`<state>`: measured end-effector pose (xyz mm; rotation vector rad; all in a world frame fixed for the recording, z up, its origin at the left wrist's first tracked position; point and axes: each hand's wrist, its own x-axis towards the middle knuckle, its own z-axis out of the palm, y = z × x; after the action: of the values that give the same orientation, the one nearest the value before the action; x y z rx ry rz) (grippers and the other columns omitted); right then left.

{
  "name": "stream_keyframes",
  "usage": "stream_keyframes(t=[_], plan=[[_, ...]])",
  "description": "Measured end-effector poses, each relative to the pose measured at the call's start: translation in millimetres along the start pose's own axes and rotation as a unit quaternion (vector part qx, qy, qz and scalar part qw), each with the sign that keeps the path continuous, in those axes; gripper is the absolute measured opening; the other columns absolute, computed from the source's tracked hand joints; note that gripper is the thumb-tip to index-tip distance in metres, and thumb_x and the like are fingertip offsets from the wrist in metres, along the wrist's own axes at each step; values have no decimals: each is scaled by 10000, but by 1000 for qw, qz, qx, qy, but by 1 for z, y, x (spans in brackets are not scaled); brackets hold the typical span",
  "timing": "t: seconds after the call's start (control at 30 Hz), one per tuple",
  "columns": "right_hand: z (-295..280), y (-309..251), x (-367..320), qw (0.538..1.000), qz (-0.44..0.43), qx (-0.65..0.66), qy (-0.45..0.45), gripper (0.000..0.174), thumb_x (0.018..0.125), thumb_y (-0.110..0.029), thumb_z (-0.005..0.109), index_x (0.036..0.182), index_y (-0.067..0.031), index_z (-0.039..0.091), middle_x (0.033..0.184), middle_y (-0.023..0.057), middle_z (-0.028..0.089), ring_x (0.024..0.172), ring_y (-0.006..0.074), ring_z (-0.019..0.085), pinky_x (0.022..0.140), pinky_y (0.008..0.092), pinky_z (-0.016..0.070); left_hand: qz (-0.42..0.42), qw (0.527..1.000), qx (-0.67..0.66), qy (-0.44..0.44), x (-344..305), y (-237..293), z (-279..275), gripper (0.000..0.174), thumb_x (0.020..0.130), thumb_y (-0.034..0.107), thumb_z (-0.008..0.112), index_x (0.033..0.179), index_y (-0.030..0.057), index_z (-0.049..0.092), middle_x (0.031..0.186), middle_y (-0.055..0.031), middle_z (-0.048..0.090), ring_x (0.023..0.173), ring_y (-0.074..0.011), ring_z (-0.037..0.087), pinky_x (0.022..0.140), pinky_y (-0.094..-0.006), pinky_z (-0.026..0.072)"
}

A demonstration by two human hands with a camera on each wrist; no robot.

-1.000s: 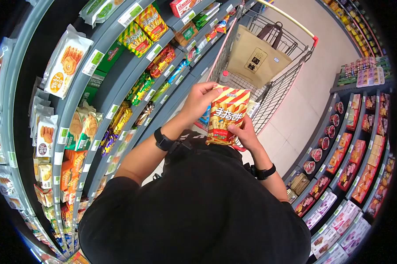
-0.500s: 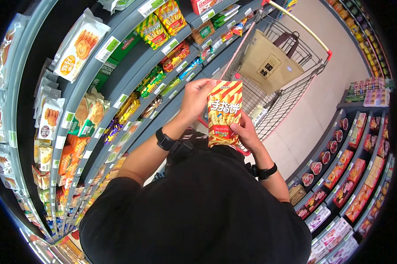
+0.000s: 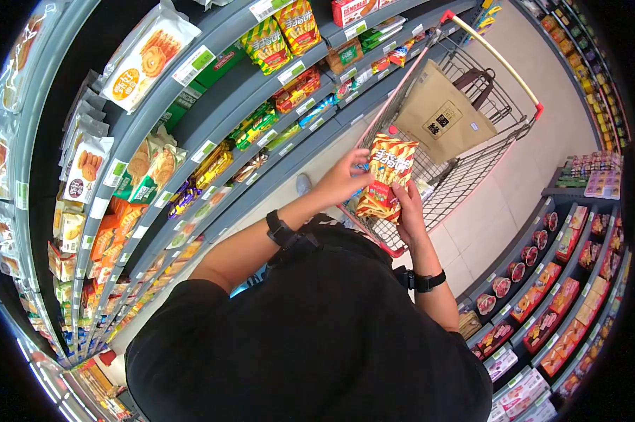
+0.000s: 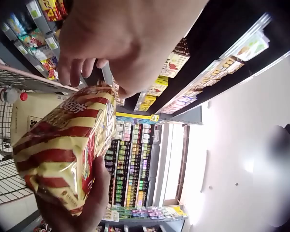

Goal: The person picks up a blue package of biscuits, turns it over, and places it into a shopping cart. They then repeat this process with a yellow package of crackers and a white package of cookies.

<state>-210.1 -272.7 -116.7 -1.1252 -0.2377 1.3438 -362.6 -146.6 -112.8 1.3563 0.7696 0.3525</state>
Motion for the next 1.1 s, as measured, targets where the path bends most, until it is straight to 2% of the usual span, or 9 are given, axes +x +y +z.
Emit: stream_keyframes(t=[0.1,0.13,0.23,0.37,0.5,0.73,0.87,0.97,1.1], plan=[[1,-1,-4,999,-23,-28,-12,451,919,-176,568,1291,7,390,1157,115,557,1037,169,561,875,308,476,-32,997,-61,-32,-6,5,10,633,877,193,654,1369,-3,306,1303,-166,453,1080,-195,552,885,-317,481],[0,1,-5,999,-34,-19,-32,459,917,-176,568,1310,-23,387,1181,99,542,1059,153,541,852,283,472,47,997,-56,-2,2,-8,9,647,881,221,653,1366,-25,303,1273,-154,484,1084,-180,553,885,-313,485],[-1,-8,-10,989,-30,-97,-110,441,940,-170,526,1337,-49,375,1248,83,497,1108,167,519,889,335,459,-59,996,-48,-38,0,2,-1,663,884,228,646,1379,-27,286,1238,-146,520,1075,-173,560,887,-309,489],[-4,-2,-4,994,-48,-90,-49,477,934,-213,545,1352,-62,371,1296,81,484,1130,183,513,927,373,436,-133,958,-203,-152,-7,16,-7,585,913,254,590,1363,-18,334,1250,-124,531,1075,-174,575,905,-321,491],[-2,2,-8,986,20,100,-135,586,910,-354,571,1347,-13,380,1343,90,479,1235,223,462,1071,403,331,-162,935,-277,-147,-12,28,4,428,950,285,527,1223,-44,501,1108,-127,615,965,-165,622,862,-318,512],[-7,20,0,984,73,144,-73,454,925,-270,560,1276,-10,438,1254,109,535,1146,225,527,994,410,409,-112,986,-72,-104,4,-2,6,394,939,330,558,1113,-21,598,979,-59,645,858,-112,602,767,-262,493],[-23,37,15,994,82,78,-6,499,904,-235,611,1316,-73,382,1231,86,532,1122,229,533,928,416,458,-30,995,82,-50,25,-62,3,772,841,371,682,1403,3,302,1172,-158,549,1052,-203,538,864,-312,459],[-14,27,5,998,53,8,-15,487,950,-344,507,1322,-49,395,1263,91,522,1189,221,488,1001,438,385,-54,990,121,-41,9,-13,8,692,853,309,661,1371,-20,342,1190,-170,563,1066,-219,567,904,-313,456],[-17,14,5,969,41,224,-95,541,967,-444,391,1358,-71,370,1361,95,460,1257,267,437,1069,456,311,-196,914,-329,-131,28,-21,5,475,889,234,599,1273,-13,468,1178,-133,600,1002,-187,618,885,-312,486]])
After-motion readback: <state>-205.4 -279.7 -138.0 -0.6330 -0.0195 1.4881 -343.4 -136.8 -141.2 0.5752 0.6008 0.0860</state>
